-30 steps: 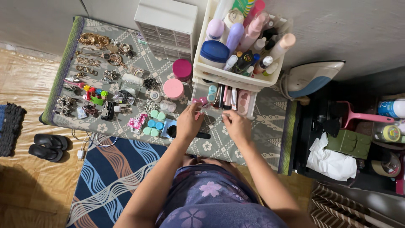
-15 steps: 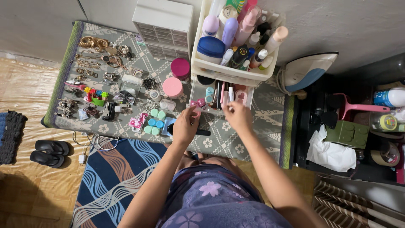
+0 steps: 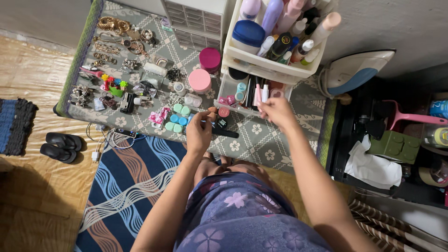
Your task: The person sits on the floor in front of a low table covered with jewelry and cosmetics and sorts small items one at a time, placing them into the compartments of a plastic drawer organizer and arranging makeup items inside its open drawers.
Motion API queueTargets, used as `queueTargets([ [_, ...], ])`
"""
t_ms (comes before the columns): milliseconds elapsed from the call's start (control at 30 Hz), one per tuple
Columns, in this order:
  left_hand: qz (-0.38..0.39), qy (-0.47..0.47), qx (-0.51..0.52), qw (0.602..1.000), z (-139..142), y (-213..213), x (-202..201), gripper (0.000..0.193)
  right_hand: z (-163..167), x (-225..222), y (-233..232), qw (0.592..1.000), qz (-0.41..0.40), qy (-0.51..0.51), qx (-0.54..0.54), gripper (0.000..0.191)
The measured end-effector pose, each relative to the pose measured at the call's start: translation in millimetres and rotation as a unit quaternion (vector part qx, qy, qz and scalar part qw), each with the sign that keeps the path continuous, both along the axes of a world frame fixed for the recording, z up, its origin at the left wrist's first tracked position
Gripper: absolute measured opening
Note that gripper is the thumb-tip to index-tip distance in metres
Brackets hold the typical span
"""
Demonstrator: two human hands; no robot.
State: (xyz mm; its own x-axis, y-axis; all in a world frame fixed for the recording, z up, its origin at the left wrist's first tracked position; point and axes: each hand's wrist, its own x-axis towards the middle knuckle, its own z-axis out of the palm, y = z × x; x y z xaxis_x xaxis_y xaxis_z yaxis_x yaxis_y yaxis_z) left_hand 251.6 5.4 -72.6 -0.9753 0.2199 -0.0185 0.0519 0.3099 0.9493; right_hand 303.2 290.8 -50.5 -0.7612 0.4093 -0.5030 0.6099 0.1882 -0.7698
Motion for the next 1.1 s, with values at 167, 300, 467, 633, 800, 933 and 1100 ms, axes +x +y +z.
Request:
queueTargets([
  [167, 0.03, 0.024, -0.009, 0.999, -14, -6, 3, 0.021, 17, 63, -15, 0.993, 0.103, 0.015, 0.058, 0.018],
  [300, 0.042, -0.019, -0.027, 0.999, -25, -7, 12, 0.02, -6, 90, -29, 0.967, 0.176, 0.035, 0.182, 0.019],
  [467, 0.034, 0.009, -0.027, 0.999, -33, -10, 27, 0.022, -53, 92, -24, 0.904, 0.256, 0.151, 0.309, 0.019],
  [633, 0.035, -0.022, -0.036, 0.999, -37, -5, 33, 0.021, -75, 84, -20, 0.881, 0.282, 0.123, 0.359, 0.02],
  [800, 0.033, -0.023, -0.033, 0.999, -38, 2, 35, 0.021, -81, 76, -26, 0.878, 0.294, 0.13, 0.355, 0.018],
  [933, 0.03, -0.011, -0.028, 0.999, -40, 3, 36, 0.02, -82, 75, -30, 0.886, 0.279, 0.176, 0.326, 0.02],
  [1100, 0.033, -0.018, -0.039, 0.999, -41, 4, 35, 0.019, -83, 74, -32, 0.894, 0.274, 0.149, 0.321, 0.014],
])
